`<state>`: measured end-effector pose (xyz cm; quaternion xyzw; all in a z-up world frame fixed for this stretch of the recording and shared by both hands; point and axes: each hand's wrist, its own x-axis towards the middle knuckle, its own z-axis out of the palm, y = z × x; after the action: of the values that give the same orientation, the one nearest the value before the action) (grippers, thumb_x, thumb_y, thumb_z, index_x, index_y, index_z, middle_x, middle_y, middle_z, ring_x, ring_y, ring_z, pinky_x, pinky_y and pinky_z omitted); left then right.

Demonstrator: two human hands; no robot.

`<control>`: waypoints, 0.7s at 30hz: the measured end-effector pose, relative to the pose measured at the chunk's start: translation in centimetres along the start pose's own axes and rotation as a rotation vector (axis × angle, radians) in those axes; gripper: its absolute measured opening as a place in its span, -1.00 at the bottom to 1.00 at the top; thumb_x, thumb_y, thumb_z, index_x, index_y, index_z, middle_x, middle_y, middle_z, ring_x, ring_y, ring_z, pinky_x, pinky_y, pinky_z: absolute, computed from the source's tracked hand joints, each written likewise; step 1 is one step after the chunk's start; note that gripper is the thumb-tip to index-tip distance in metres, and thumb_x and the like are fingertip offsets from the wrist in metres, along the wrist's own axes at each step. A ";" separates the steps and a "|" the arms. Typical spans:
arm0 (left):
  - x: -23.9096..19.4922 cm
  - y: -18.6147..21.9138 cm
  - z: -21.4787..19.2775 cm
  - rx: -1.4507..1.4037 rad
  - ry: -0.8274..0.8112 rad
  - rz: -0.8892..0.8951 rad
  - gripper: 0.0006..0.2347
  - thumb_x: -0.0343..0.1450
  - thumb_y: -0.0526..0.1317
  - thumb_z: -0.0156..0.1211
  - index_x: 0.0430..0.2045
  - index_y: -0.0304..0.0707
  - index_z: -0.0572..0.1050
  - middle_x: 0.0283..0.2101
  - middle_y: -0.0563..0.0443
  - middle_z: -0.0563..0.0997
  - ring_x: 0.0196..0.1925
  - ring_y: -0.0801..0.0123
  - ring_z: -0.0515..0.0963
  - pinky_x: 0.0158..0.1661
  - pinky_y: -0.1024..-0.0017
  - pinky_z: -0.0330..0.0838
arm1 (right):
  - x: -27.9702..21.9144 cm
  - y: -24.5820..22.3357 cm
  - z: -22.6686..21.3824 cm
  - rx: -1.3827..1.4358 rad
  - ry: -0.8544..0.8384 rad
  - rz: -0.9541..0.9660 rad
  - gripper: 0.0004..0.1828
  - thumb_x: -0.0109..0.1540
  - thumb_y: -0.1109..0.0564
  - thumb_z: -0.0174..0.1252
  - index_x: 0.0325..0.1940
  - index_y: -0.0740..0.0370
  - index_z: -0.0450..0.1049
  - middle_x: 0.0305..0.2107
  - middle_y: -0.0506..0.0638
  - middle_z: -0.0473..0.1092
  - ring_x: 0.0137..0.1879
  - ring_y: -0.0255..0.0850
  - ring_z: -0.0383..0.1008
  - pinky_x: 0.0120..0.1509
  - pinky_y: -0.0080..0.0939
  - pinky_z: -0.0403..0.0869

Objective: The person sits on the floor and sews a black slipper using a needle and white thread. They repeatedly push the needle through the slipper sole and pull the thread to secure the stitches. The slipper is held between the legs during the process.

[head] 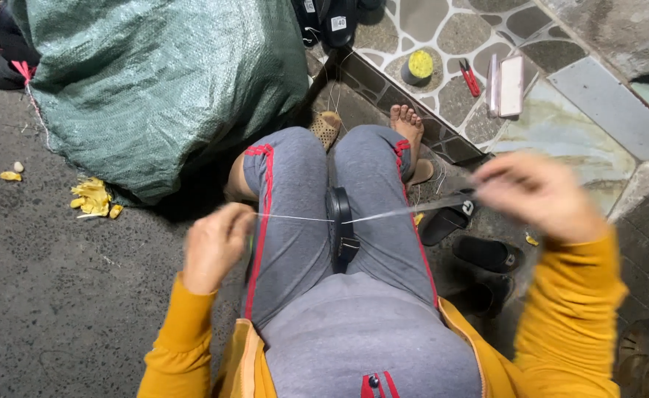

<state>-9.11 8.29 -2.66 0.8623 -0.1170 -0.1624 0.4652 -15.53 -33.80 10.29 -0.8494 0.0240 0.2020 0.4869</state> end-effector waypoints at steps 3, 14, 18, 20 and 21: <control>0.5 0.4 -0.6 0.710 0.277 0.275 -0.67 0.33 -0.22 0.16 -0.01 -0.15 0.42 -0.13 -0.18 0.51 -0.16 -0.04 0.48 -0.17 0.10 0.32 | -0.8 1.3 -1.5 -0.902 0.665 -0.101 -0.57 0.44 0.09 0.10 0.38 0.28 0.41 -0.17 0.33 0.38 -0.13 0.22 0.40 -0.03 0.16 0.35; 3.6 3.7 6.9 0.092 -0.080 0.554 -0.25 0.08 0.09 0.44 0.15 -0.22 0.34 0.16 -0.15 0.46 0.33 -0.05 0.24 0.25 -0.29 -0.42 | 2.7 2.2 13.1 -0.819 0.190 -0.420 -0.52 0.28 -0.07 -0.23 0.28 -0.43 0.26 -0.55 -0.19 0.22 -0.51 -0.21 0.41 -0.42 -0.22 0.44; 3.8 3.5 7.0 0.069 -0.089 0.518 -0.31 0.11 0.11 0.41 0.11 -0.18 0.38 0.13 -0.10 0.49 0.33 0.01 0.26 0.26 -0.26 -0.43 | 3.0 1.7 12.8 -0.860 0.191 -0.431 -0.53 0.28 -0.07 -0.19 0.26 -0.47 0.27 -0.56 -0.18 0.22 -0.53 -0.21 0.41 -0.44 -0.23 0.44; 3.9 3.3 7.2 0.061 -0.074 0.514 -0.32 0.11 0.13 0.40 0.10 -0.14 0.40 0.12 -0.04 0.51 0.33 0.07 0.27 0.28 -0.22 -0.44 | 3.0 1.6 12.8 -0.888 0.157 -0.421 -0.51 0.27 -0.07 -0.19 0.29 -0.47 0.23 -0.56 -0.16 0.23 -0.54 -0.19 0.41 -0.44 -0.20 0.45; 3.9 3.2 7.2 0.060 -0.075 0.515 -0.32 0.11 0.13 0.40 0.10 -0.14 0.40 0.12 -0.04 0.51 0.33 0.07 0.27 0.28 -0.22 -0.44 | 3.1 1.4 12.7 -0.889 0.157 -0.420 -0.51 0.27 -0.07 -0.19 0.29 -0.47 0.23 -0.56 -0.16 0.23 -0.54 -0.19 0.41 -0.44 -0.20 0.45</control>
<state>-8.48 -0.35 -4.33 0.8110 -0.3545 -0.0667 0.4606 -17.10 -23.47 2.42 -0.9739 -0.1995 0.0256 0.1047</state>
